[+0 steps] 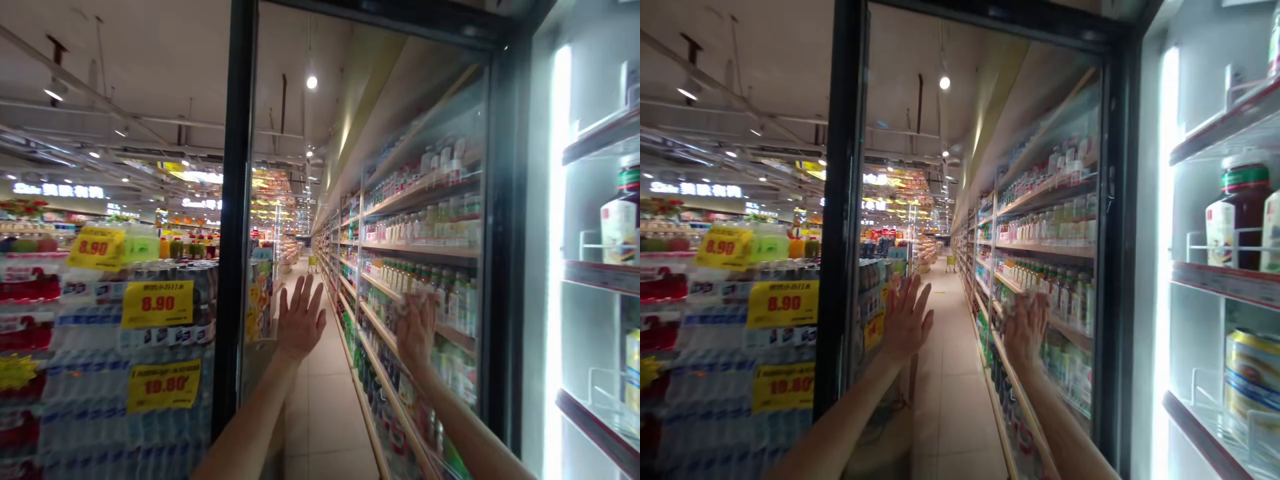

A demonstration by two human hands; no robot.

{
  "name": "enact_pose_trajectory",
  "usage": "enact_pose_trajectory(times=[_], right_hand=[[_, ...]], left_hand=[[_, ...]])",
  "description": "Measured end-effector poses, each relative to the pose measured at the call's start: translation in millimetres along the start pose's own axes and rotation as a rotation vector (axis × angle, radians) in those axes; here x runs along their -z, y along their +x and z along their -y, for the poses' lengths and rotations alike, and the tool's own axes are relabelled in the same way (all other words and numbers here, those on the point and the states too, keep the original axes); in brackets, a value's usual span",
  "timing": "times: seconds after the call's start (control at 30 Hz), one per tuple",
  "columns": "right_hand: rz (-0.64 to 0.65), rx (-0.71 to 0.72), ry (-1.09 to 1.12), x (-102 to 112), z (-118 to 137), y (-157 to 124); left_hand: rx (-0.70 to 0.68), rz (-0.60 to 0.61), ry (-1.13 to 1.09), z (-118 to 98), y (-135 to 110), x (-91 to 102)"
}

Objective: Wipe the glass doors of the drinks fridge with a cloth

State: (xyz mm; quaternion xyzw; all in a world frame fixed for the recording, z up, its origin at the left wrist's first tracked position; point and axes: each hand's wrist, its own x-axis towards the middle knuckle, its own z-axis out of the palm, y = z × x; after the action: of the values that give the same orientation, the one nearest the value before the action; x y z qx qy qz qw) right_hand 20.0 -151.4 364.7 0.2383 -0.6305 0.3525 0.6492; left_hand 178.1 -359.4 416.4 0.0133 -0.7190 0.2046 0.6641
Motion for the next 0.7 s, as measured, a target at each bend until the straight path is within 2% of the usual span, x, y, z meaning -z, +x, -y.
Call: enact_pose_trajectory(times=[0.07, 0.1, 0.13, 0.17, 0.27, 0.33, 0.37, 0.43, 0.53, 0.6, 0.63, 0.7], right_hand=[[0.144, 0.268, 0.041, 0.7, 13.9, -8.2], [0.197, 0.344, 0.042, 3.5, 12.3, -7.8], [0.220, 0.355, 0.031, 7.7, 4.6, -3.6], [0.199, 0.298, 0.013, 13.0, -8.1, 4.2], [-0.012, -0.054, -0.054, 27.9, -55.5, 40.5], [-0.085, -0.148, -0.083, 30.0, -71.4, 61.0], [-0.075, -0.142, -0.094, 27.7, -70.2, 66.2], [0.023, -0.054, -0.097, 18.4, -51.4, 65.4], [0.279, 0.279, -0.040, 6.1, -12.0, 50.4], [0.387, 0.463, -0.013, 7.1, -6.1, 46.4], [0.386, 0.471, -0.023, 10.3, -13.0, 48.5], [0.272, 0.283, -0.090, 18.8, -41.9, 59.3]], left_hand=[[-0.005, 0.006, -0.003, 1.1, -0.2, -1.7], [-0.010, 0.009, -0.005, 1.5, -0.3, -2.5], [-0.014, 0.011, -0.008, 1.8, -0.4, -3.3], [-0.014, 0.014, -0.012, 2.0, -0.6, -4.0], [0.004, 0.038, -0.052, 1.6, -1.2, -5.7], [0.034, 0.071, -0.108, 1.2, -1.4, -6.3], [0.052, 0.091, -0.137, 1.1, -1.4, -6.5], [0.077, 0.124, -0.187, 1.6, -1.3, -7.0], [0.096, 0.143, -0.233, 3.1, -1.1, -8.6], [0.100, 0.150, -0.258, 4.3, -0.9, -10.3], [0.102, 0.153, -0.265, 4.9, -0.8, -11.3], [0.097, 0.162, -0.279, 5.8, -0.5, -13.1]])
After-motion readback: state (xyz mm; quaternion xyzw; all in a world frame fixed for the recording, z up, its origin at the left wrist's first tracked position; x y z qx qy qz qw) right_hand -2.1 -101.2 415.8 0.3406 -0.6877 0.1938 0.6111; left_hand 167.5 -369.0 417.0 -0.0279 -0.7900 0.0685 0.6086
